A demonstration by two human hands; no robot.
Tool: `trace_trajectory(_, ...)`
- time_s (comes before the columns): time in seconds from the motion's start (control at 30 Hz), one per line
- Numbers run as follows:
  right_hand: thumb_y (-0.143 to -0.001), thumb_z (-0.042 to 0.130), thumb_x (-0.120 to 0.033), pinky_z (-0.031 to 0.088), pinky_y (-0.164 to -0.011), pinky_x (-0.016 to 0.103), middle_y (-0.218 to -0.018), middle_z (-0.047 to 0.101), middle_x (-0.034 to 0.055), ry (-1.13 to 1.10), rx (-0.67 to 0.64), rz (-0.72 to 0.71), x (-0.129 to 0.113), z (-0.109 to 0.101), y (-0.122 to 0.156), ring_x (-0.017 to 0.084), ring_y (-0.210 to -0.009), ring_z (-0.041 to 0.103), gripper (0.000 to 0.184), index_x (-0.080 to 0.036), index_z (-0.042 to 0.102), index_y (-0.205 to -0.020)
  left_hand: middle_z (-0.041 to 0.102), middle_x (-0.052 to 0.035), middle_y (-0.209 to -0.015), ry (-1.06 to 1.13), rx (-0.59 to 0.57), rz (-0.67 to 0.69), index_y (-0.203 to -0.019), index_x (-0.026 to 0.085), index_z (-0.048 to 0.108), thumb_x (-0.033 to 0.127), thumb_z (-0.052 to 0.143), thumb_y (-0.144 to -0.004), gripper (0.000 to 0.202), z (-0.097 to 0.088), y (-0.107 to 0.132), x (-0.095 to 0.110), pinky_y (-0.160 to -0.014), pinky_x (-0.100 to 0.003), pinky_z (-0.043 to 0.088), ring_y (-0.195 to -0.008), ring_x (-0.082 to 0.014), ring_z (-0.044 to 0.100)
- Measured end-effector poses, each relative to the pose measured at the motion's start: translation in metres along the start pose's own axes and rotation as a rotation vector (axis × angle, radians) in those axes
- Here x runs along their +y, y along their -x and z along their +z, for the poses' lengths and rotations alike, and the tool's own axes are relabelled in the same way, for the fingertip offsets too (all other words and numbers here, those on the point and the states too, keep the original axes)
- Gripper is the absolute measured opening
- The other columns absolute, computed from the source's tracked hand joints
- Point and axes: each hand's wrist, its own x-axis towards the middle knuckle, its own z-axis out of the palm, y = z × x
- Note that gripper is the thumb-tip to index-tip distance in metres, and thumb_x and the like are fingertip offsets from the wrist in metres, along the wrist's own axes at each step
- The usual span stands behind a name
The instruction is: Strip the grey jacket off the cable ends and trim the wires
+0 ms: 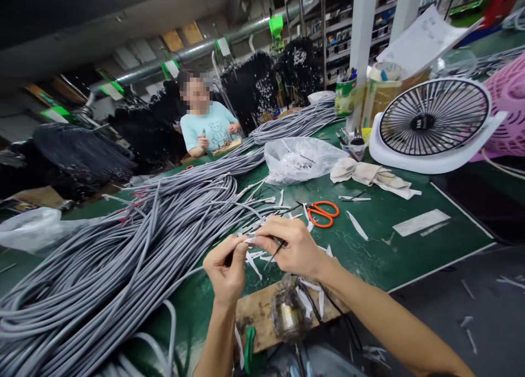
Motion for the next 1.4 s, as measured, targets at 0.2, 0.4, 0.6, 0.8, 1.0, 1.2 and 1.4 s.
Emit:
trace_trajectory(0.2,-0.084,0.047,-0.021,0.025,-0.049,0.022,-0.054,0.04,-0.0026,0.132,0.006,0.098,0.005,-0.002,-0.001,0.007,-0.051,0.035,0.028,-0.015,0.049,-0.057,0.049,0.0003,-0.053,-0.392,-0.13,0.226,-0.089,0.013,0.066,0.011,0.052,-0.078,0.018,0.007,0.005,-0.008,-0.046,-0.021,0.03,-0.046,-0.0087,0.042)
trace_trajectory(0.4,-0.079,0.048,-0.044,0.012,-0.036,0.021,-0.041,0.019,-0.009,-0.585,-0.245,0.698,0.016,0.004,-0.006,0.004,-0.035,0.017,0.046,-0.02,0.027,-0.046,0.054,-0.0012,-0.054,-0.398,-0.085,0.337,-0.086,0.013,0.066,0.009,0.054,-0.076,0.017,0.01,0.009,-0.012,-0.048,-0.021,0.034,-0.047,-0.0091,0.045)
trace_trajectory(0.6,-0.078,0.051,-0.041,0.019,-0.036,0.019,-0.044,0.029,-0.0073,-0.587,-0.036,0.641,0.007,0.008,-0.004,0.003,-0.038,0.024,0.042,-0.017,0.035,-0.047,0.045,0.0032,-0.05,-0.276,0.062,-0.022,-0.075,0.013,0.066,0.02,0.053,-0.079,0.014,0.015,0.004,-0.003,-0.044,-0.021,0.028,-0.043,-0.0069,0.034)
trace_trajectory(0.8,-0.071,0.063,-0.031,0.024,-0.036,0.018,-0.067,0.055,-0.0017,-0.34,-0.041,0.533,0.004,0.007,-0.002,0.003,-0.039,0.034,0.021,-0.016,0.062,-0.085,0.038,0.0038,-0.046,-0.023,-0.002,-0.315,-0.051,0.013,0.053,0.033,0.049,-0.082,0.037,0.016,0.001,-0.005,-0.046,-0.022,0.025,-0.045,-0.0072,0.032)
trace_trajectory(1.0,-0.069,0.064,-0.038,0.036,-0.044,0.021,-0.052,0.058,0.001,-0.349,0.069,0.625,0.016,0.002,-0.006,0.009,-0.046,0.048,0.027,-0.013,0.063,-0.06,0.05,0.0013,-0.056,0.176,-0.232,-0.391,-0.068,0.013,0.061,0.032,0.044,-0.085,0.031,0.011,-0.003,-0.013,-0.05,-0.021,0.034,-0.052,-0.009,0.044)
trace_trajectory(1.2,-0.079,0.054,-0.027,0.032,-0.048,0.021,-0.054,0.055,0.0009,0.163,0.112,0.26,0.011,0.003,-0.002,0.008,-0.049,0.045,0.026,-0.014,0.061,-0.057,0.057,-0.0018,-0.062,-0.195,-0.05,-0.128,-0.08,0.013,0.066,0.02,0.052,-0.079,0.016,0.018,-0.001,-0.015,-0.051,-0.022,0.037,-0.052,-0.0096,0.046)
trace_trajectory(1.4,-0.075,0.058,-0.031,0.029,-0.049,0.023,-0.052,0.049,-0.0009,0.135,0.055,0.36,0.018,-0.005,-0.004,0.008,-0.049,0.04,0.028,-0.015,0.057,-0.053,0.063,-0.0049,-0.07,-0.199,-0.254,0.042,-0.078,0.016,0.067,0.014,0.052,-0.078,0.016,0.017,0.002,-0.018,-0.061,-0.024,0.043,-0.064,-0.0123,0.055)
